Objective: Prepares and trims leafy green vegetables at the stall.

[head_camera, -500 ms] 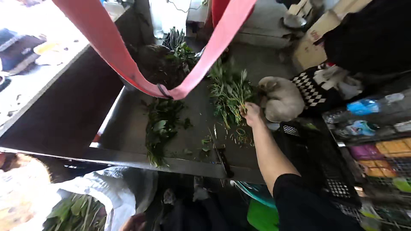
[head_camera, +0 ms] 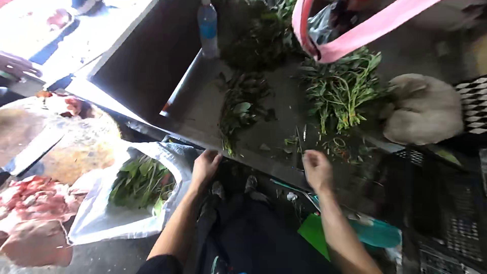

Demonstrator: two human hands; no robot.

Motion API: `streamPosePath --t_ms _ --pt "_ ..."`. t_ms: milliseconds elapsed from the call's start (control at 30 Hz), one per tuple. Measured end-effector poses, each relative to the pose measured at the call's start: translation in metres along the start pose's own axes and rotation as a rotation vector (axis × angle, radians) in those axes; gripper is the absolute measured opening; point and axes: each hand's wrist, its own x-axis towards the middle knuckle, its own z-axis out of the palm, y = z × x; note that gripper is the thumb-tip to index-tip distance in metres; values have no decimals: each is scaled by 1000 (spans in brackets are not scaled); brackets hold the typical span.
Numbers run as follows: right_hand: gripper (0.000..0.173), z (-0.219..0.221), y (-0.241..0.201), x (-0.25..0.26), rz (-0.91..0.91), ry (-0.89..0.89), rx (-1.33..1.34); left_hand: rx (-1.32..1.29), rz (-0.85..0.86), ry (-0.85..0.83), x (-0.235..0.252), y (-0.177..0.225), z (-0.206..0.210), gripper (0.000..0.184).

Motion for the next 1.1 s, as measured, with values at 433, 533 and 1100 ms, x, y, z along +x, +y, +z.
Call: streamPosePath --t_ms 433,533,1100 --pt "50 27 30 1 27 29 -264 -96 -246 162 64 35 50 78" --pt "74 9 65 11 249 -64 -275 -138 -307 225 78 45 56 81" --pt "54 -52 103 14 240 -66 195 394 54 -64 11 121 197 61"
